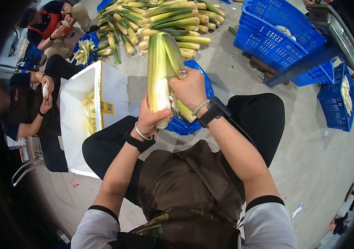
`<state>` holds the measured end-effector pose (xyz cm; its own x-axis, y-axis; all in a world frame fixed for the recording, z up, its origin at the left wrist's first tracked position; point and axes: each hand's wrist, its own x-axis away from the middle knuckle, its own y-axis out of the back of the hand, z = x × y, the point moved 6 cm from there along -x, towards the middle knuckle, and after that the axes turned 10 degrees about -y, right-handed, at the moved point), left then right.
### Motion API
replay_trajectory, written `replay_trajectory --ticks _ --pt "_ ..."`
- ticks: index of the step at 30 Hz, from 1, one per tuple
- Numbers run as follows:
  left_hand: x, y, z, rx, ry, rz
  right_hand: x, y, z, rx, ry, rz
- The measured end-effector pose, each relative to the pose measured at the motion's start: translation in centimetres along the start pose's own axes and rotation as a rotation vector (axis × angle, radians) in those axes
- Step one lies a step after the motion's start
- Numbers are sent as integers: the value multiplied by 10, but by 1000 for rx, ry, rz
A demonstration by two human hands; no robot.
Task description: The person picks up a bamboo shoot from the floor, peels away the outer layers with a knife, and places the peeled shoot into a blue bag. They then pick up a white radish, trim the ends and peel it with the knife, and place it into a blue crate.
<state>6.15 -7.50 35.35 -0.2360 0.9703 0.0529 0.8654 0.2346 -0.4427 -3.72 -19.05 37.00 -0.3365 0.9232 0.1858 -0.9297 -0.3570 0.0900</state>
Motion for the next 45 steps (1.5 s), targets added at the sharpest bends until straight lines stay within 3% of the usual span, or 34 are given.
replay_trajectory --ticks 3,4,6,7,10,14,15,18,21,24,25,29,32,35,37,38,41,44,45 --pt "-4 -1 -6 30 45 -50 0 -1 -3 -161 -155 84" --pt "-8 9 -8 -302 -117 -68 0 -3 -4 -247 -215 106" --pt "-15 16 -13 -961 -453 -106 -4 -4 -9 -125 -144 35" --pt "-11 18 -4 -873 -252 -136 -6 -3 -11 -63 -110 -2" --pt "-7 10 -6 -1004 -211 -164 -3 -6 -14 106 -89 -19" --pt "-12 23 -13 -514 -290 -65 -12 4 -10 -84 -103 62" --pt "-8 18 -15 -322 -156 -94 -11 6 -4 -149 -168 134" --pt "-8 25 10 -179 -67 -127 -11 -1 -15 -335 -210 135" --pt "-12 27 32 -374 -141 -158 -10 -3 -14 -189 -233 136" --pt "1 -2 4 -1328 -300 -217 -11 -11 -23 53 -90 56" --pt "2 3 6 -1342 -334 -276 -10 -10 -19 102 -105 74" --pt "-8 14 1 -730 -168 -180 -9 0 -15 -59 -170 68" --pt "-5 21 9 -663 -167 -168 -12 3 -29 -93 -175 43" --pt "3 14 2 -199 68 -189 -9 5 -25 -62 -148 43" --pt "1 11 0 -93 35 -163 -9 3 -12 -84 -98 73" --pt "1 10 -2 -42 17 -150 -10 0 -14 -153 -169 119" --pt "0 17 0 -669 -159 -79 -6 -5 -20 -236 -367 208" --pt "2 24 14 -570 -73 -56 1 -2 -17 -166 -449 192" --pt "5 20 11 -353 45 -56 2 0 -16 -219 -422 167"
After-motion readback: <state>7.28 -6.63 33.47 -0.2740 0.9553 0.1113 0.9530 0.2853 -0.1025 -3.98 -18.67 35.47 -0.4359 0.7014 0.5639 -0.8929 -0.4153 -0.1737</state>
